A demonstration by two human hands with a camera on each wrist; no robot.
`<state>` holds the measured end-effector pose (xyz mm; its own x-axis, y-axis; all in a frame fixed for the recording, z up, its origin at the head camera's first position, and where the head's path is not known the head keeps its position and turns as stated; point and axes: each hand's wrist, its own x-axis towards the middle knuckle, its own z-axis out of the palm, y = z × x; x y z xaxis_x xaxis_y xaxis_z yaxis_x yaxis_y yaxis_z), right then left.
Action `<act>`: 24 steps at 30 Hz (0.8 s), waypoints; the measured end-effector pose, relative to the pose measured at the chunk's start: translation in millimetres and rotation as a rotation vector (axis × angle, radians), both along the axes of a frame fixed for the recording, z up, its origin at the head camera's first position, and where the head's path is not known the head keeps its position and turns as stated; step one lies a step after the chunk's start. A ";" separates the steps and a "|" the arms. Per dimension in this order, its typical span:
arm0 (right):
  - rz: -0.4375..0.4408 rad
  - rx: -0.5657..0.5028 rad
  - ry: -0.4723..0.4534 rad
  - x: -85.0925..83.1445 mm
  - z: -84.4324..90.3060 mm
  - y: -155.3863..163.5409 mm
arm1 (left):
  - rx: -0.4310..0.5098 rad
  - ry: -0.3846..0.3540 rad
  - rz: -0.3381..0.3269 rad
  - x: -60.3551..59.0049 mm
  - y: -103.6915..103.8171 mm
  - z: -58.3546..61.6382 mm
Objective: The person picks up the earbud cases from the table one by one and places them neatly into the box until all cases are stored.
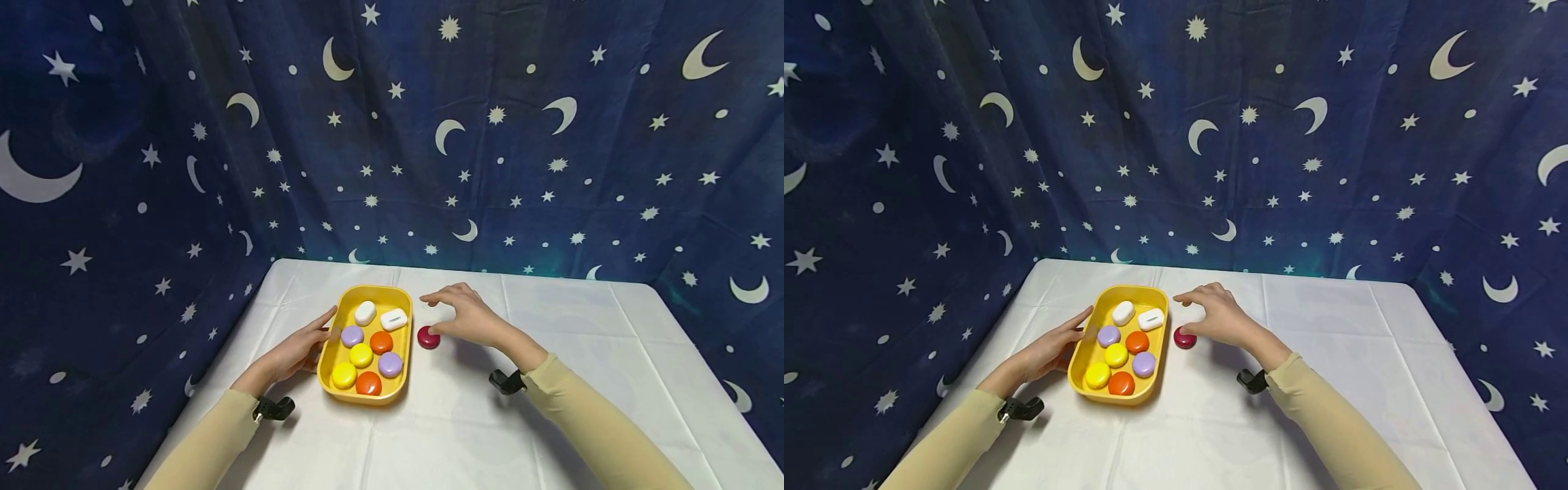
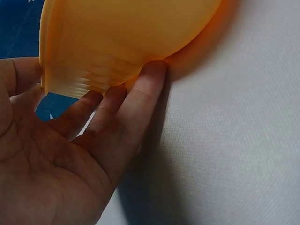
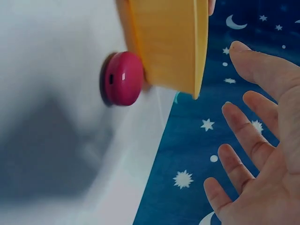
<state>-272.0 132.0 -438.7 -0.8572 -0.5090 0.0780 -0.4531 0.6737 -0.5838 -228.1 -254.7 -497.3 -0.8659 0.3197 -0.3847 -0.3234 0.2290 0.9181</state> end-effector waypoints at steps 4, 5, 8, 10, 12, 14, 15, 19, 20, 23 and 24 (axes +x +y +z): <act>0.004 0.011 -0.005 -3.2 -6.8 3.6 | 0.008 -0.002 -0.003 0.0 -0.9 0.1; 0.007 0.014 -0.008 -4.0 -8.5 4.3 | 0.010 -0.002 -0.003 0.0 -1.1 -0.1; 0.019 0.019 -0.011 -6.0 -14.2 6.5 | 0.013 -0.004 -0.004 0.1 -1.3 -0.2; 0.028 0.021 -0.018 -7.2 -18.6 7.8 | 0.013 -0.004 -0.003 0.2 -1.1 -0.1; 0.038 0.026 -0.023 -9.2 -24.4 9.0 | 0.013 -0.003 -0.001 0.4 -0.8 0.1; 0.047 0.036 -0.029 -11.1 -31.3 10.0 | 0.014 -0.002 0.002 0.6 -0.4 0.2; 0.050 0.043 -0.032 -11.9 -34.8 10.4 | 0.015 -0.001 0.003 0.6 -0.2 0.2; 0.047 0.072 -0.060 -12.4 -45.5 10.4 | 0.022 -0.002 0.007 0.6 0.3 0.4; 0.045 0.077 -0.066 -12.3 -47.4 10.3 | 0.023 -0.003 0.007 0.6 0.4 0.5; 0.039 0.091 -0.083 -12.4 -51.9 9.3 | 0.021 -0.007 0.008 0.8 0.8 1.3; 0.034 0.096 -0.089 -12.7 -53.4 8.7 | 0.020 -0.008 0.007 0.9 0.8 1.6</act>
